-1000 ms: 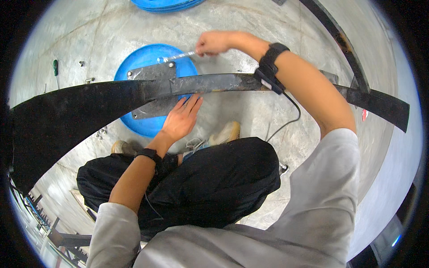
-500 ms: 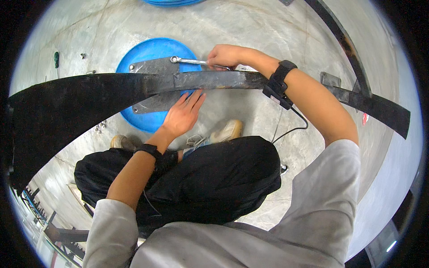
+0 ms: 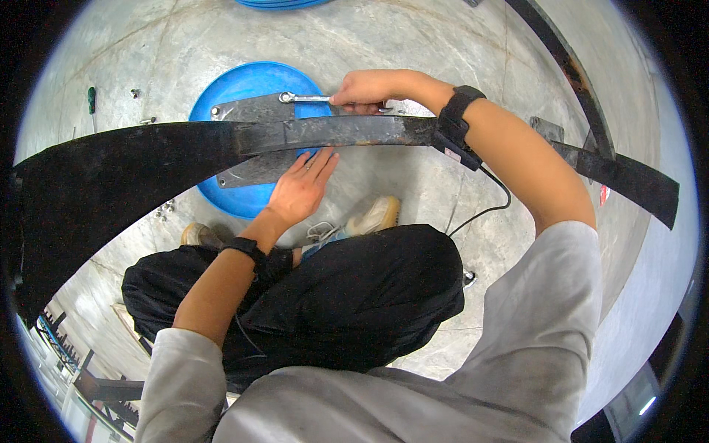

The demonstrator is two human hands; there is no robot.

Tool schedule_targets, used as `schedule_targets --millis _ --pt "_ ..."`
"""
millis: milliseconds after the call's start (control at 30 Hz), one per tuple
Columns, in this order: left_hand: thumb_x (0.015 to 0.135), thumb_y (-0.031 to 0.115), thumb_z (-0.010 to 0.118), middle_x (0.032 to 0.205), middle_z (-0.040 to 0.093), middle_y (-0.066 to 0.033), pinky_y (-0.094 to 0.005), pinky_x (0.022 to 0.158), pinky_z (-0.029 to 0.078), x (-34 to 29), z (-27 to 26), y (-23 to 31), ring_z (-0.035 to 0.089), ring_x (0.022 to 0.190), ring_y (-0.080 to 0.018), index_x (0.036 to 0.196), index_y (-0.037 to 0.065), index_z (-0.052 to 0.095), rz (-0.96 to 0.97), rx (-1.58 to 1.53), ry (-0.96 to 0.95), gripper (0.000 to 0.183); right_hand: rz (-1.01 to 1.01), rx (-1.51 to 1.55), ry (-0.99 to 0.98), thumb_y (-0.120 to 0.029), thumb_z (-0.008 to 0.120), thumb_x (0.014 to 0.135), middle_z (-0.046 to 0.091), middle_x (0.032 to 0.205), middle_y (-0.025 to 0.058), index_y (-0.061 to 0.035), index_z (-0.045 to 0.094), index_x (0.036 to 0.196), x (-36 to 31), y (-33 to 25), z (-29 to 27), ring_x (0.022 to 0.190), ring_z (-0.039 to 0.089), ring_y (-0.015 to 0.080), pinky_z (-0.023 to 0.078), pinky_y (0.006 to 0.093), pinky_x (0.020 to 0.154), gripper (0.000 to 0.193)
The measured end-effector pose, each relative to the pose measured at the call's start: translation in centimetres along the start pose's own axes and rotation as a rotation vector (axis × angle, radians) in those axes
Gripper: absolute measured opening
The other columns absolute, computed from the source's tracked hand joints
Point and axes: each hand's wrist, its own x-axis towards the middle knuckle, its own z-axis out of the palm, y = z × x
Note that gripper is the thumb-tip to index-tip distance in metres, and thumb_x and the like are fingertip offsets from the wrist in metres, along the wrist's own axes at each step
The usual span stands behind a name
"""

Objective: The person assembles a metal table base while sitting on the floor. They place washers and nuts onto bolts by hand and then use a combination wrench to tighten the nuts.

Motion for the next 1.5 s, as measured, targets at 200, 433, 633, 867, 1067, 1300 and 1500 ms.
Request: schedule_targets --millis 200,433,633,867,1067,1300,1500 --pt "0.068 0.003 0.057 0.137 0.037 -0.0191 -0.0415 0.105 0.030 0.0 -0.1 -0.1 0.041 0.124 -0.0294 0.132 -0.003 0.037 0.032 0.024 -0.027 0.068 -0.116 -0.346 -0.010 -0.041 0.054 0.089 0.042 0.049 -0.0005 -0.0075 0.050 0.058 1.8 -0.9 -3.7 0.038 0.036 0.0098 0.029 0.0279 0.035 0.046" --pt "0.069 0.002 0.057 0.137 0.037 -0.0185 -0.0431 0.105 0.030 -0.4 -0.4 -0.1 0.039 0.127 -0.0300 0.134 -0.002 0.035 -0.002 -0.032 -0.038 0.069 -0.038 -1.268 0.031 -0.046 0.070 0.071 0.067 0.083 0.0115 -0.0067 0.067 0.085 4.4 -10.6 -7.3 0.076 0.063 0.0292 0.048 0.0416 0.067 0.042" --pt "0.073 0.002 0.052 0.138 0.037 -0.0179 -0.0433 0.106 0.029 -0.3 0.7 -0.3 0.041 0.125 -0.0315 0.134 -0.001 0.035 0.019 -0.034 -0.007 0.064 -0.466 -1.326 0.367 -0.028 0.076 0.062 0.064 0.094 0.0132 -0.0075 0.067 0.086 10.1 -13.0 -7.3 0.085 0.061 0.0300 0.049 0.0386 0.073 0.032" --pt "0.080 0.002 0.041 0.137 0.040 -0.0158 -0.0426 0.105 0.032 -0.5 1.9 -0.8 0.042 0.126 -0.0283 0.132 0.000 0.038 0.004 0.029 -0.014 0.052 -0.664 -1.772 0.226 -0.008 0.076 0.062 0.060 0.116 0.0126 -0.0022 0.067 0.092 10.1 -18.6 -1.7 0.112 0.054 0.0335 0.050 0.0368 0.089 0.032" --pt "0.080 0.002 0.043 0.135 0.042 -0.0157 -0.0433 0.105 0.032 -0.4 2.2 -0.8 0.044 0.124 -0.0291 0.131 0.001 0.039 0.024 0.036 0.031 0.052 -0.624 -1.793 0.172 -0.018 0.081 0.057 0.067 0.092 0.0053 -0.0043 0.068 0.087 9.9 -18.0 -2.5 0.100 0.054 0.0296 0.042 0.0390 0.092 0.036" --pt "0.077 0.001 0.045 0.141 0.035 -0.0191 -0.0456 0.104 0.033 -1.0 1.2 -0.8 0.043 0.125 -0.0309 0.135 0.002 0.034 -0.017 -0.033 0.016 0.059 -0.590 -1.792 0.050 -0.012 0.068 0.072 0.066 0.094 0.0041 -0.0066 0.068 0.092 8.6 -18.3 -2.9 0.108 0.052 0.0330 0.036 0.0420 0.103 0.021" --pt "0.084 0.005 0.039 0.138 0.039 -0.0149 -0.0422 0.106 0.030 -0.4 1.5 -0.8 0.041 0.126 -0.0273 0.134 0.003 0.037 0.004 0.023 -0.007 0.050 -0.639 -1.858 0.174 -0.015 0.073 0.065 0.066 0.077 0.0041 -0.0086 0.069 0.072 9.9 -18.3 -3.4 0.085 0.063 0.0204 0.020 0.0455 0.112 0.010"
